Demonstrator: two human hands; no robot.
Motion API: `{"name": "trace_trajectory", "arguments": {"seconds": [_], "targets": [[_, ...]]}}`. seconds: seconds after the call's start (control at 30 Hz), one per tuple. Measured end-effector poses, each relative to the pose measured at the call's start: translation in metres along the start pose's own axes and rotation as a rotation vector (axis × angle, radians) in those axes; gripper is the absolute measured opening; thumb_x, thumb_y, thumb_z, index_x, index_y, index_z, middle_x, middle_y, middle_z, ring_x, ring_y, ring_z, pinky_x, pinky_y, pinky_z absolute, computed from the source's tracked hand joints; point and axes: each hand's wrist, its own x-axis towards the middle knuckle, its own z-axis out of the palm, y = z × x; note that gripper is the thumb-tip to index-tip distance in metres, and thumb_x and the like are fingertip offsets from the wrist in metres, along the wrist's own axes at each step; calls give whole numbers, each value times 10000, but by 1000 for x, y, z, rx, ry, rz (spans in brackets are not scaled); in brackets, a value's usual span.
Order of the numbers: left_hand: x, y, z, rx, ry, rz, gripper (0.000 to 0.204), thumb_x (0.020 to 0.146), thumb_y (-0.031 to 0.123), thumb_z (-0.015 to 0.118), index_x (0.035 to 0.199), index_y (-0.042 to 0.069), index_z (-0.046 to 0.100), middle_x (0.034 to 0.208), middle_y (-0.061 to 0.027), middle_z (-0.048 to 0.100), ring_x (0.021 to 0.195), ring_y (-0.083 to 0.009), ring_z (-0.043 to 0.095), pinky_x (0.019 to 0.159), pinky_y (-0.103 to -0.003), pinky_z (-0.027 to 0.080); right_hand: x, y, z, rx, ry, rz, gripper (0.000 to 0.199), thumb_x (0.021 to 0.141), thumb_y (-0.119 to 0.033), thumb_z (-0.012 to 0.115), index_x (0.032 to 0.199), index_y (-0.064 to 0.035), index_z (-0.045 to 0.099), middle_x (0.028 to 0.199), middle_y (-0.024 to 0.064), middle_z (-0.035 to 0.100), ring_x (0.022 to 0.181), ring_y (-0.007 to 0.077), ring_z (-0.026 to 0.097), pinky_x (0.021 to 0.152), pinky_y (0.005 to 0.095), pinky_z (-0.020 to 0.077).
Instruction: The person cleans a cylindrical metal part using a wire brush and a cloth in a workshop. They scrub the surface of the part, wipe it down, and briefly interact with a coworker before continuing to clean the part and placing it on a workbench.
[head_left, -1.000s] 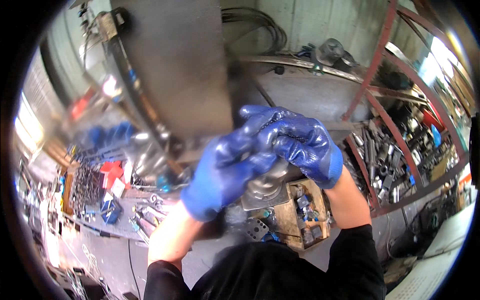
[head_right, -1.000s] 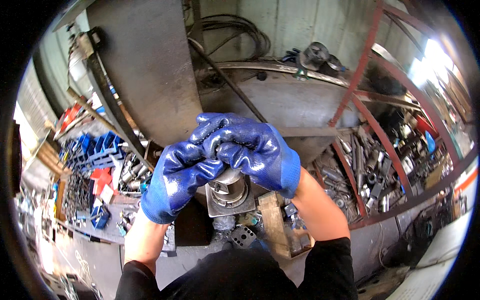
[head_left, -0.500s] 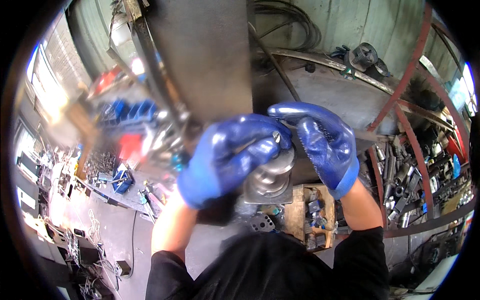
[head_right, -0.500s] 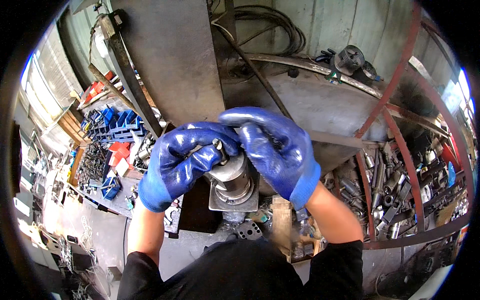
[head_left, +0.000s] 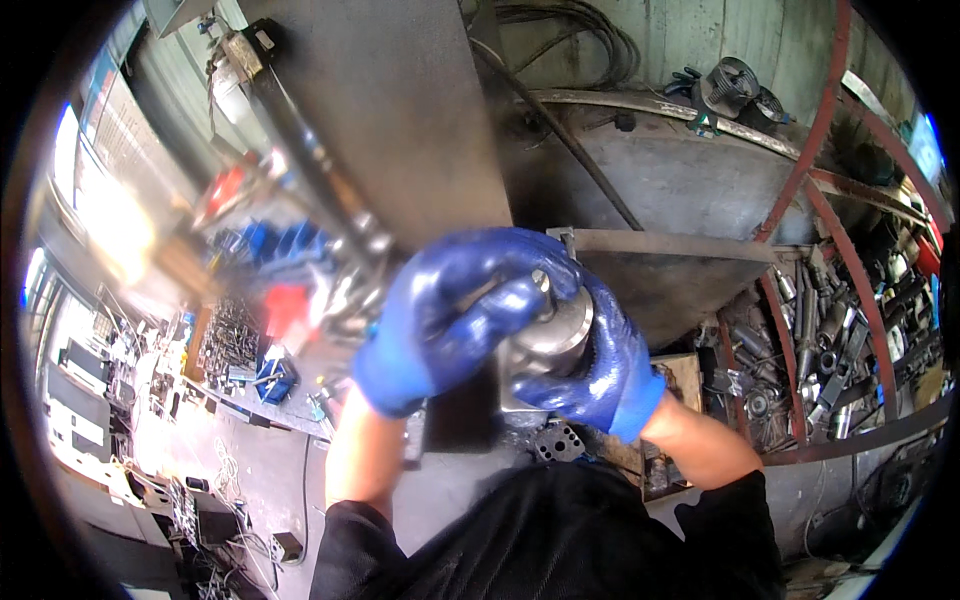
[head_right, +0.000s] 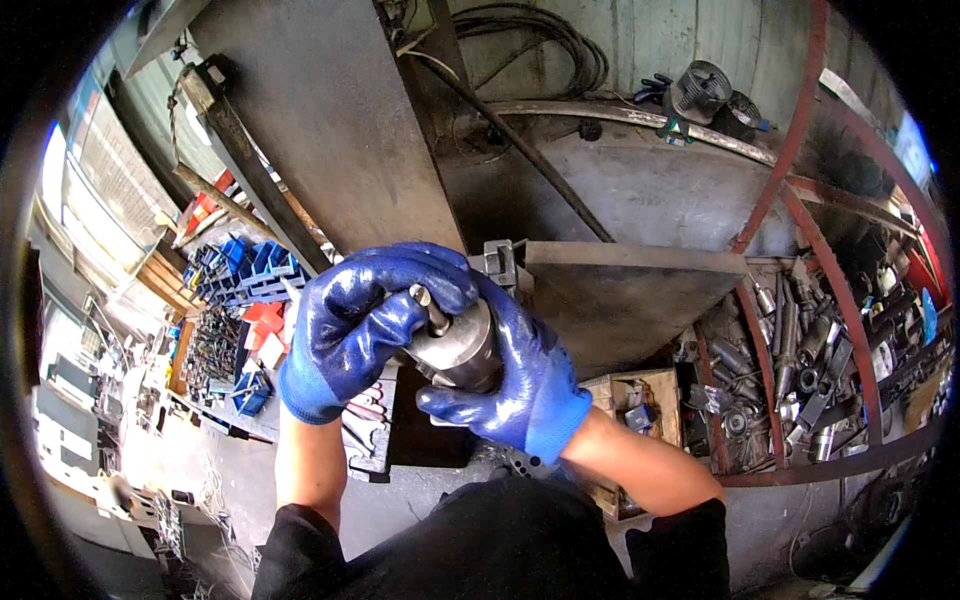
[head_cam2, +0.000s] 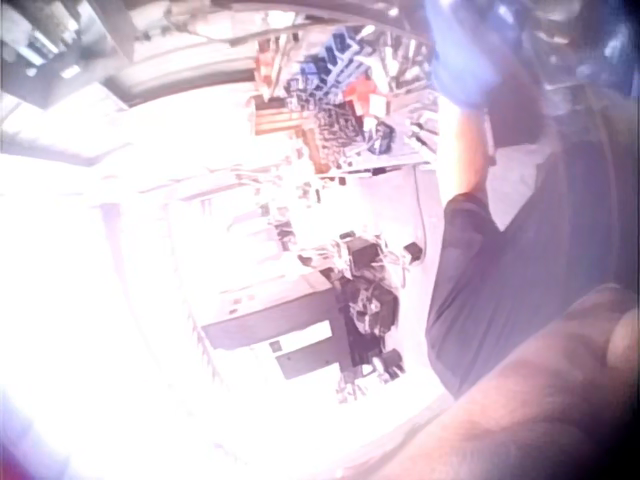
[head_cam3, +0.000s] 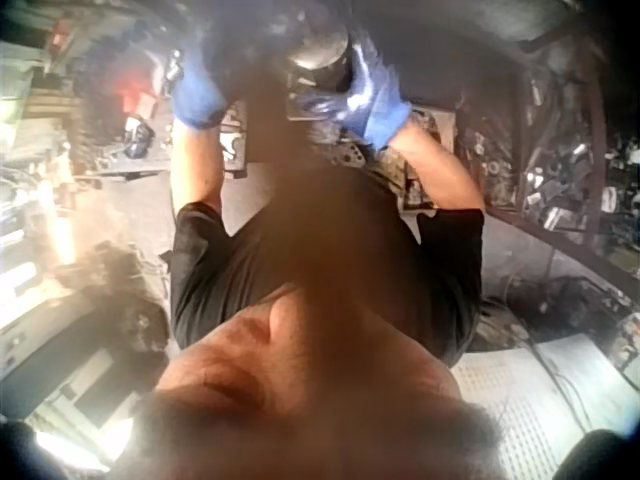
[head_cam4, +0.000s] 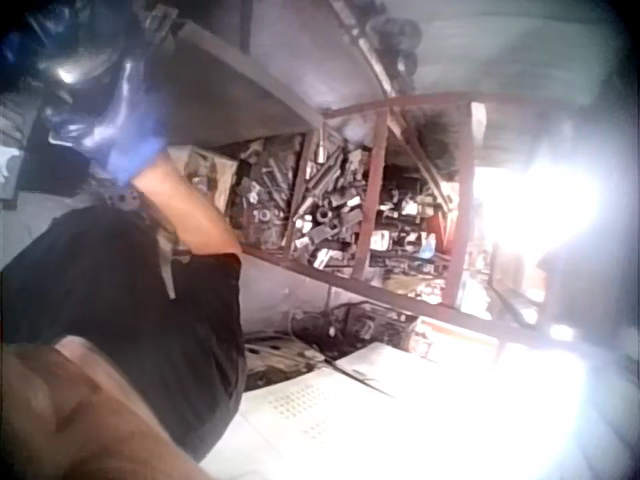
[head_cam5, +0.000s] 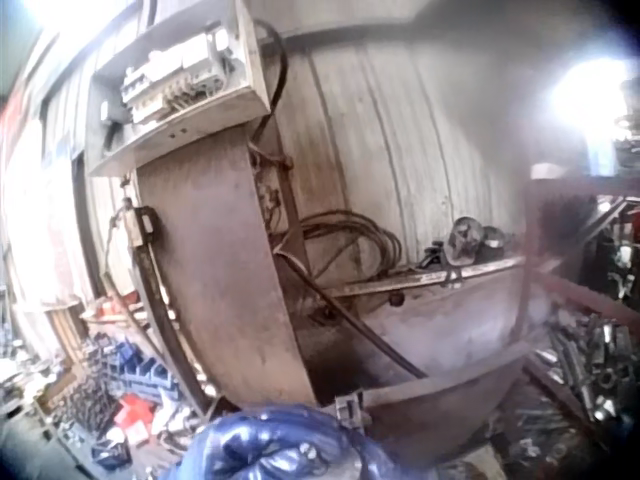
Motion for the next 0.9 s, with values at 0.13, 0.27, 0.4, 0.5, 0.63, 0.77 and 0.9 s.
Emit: {"name": "trace_trajectory", "arguments": {"seconds": [0.13, 0.27, 0.4, 0.5, 0.63, 0.77, 0.9], "targets": [[-1, -2, 3, -102, 11, -9, 211, 980, 68, 645, 1148, -50, 694, 1071, -159, 733, 981, -232, 707, 873, -363, 578, -3, -7, 13, 1, 96, 104, 960, 678, -286, 965, 1448, -15, 459, 1297, 189, 651, 1195, 306, 655, 1022, 425, 526], [1, 0, 2, -102, -3, -3, 209, 978, 74, 642, 1133, -57, 694, 1076, -164, 727, 986, -240, 697, 886, -371, 563, -5, -8, 12, 8, 88, 174, 848, 688, -270, 947, 1376, -16, 519, 1273, 178, 662, 1173, 286, 664, 1009, 419, 531], [4, -2, -2, -90, -48, 56, 214, 978, 72, 640, 1136, -59, 697, 1061, -175, 731, 971, -264, 704, 883, -387, 566, -3, -9, 12, 48, 86, 195, 808, 695, -271, 934, 1351, -10, 541, 1252, 173, 671, 1153, 282, 673, 1007, 414, 532], [8, -4, -6, -46, -74, 114, 210, 969, 67, 649, 1131, -55, 703, 1056, -184, 734, 963, -277, 711, 877, -392, 570, -2, -11, 12, 72, 84, 221, 810, 694, -277, 933, 1351, -10, 541, 1246, 173, 674, 1143, 283, 677, 1008, 412, 533], [5, 2, -2, -124, -7, -6, 303, 982, 272, 695, 1036, -23, 733, 1032, -148, 742, 1054, -312, 690, 971, -442, 523, -3, -13, 12, 55, 76, 251, 805, 696, -275, 930, 1352, -16, 544, 1251, 168, 674, 1149, 276, 675, 1013, 411, 531], [4, 1, -5, -64, -18, 38, 261, 984, 232, 680, 1047, -15, 736, 1037, -147, 744, 1046, -309, 695, 969, -435, 524, -4, -8, 15, 115, 73, 245, 810, 696, -271, 929, 1360, -19, 541, 1246, 166, 677, 1151, 275, 673, 1018, 410, 529], [-1, 13, -4, 193, 125, 90, 251, 949, 216, 673, 1055, -5, 726, 1001, -152, 744, 961, -293, 717, 866, -418, 559, -3, -13, 14, 42, 97, 238, 800, 693, -263, 928, 1357, -25, 551, 1240, 161, 683, 1145, 268, 675, 1022, 407, 528]]}}
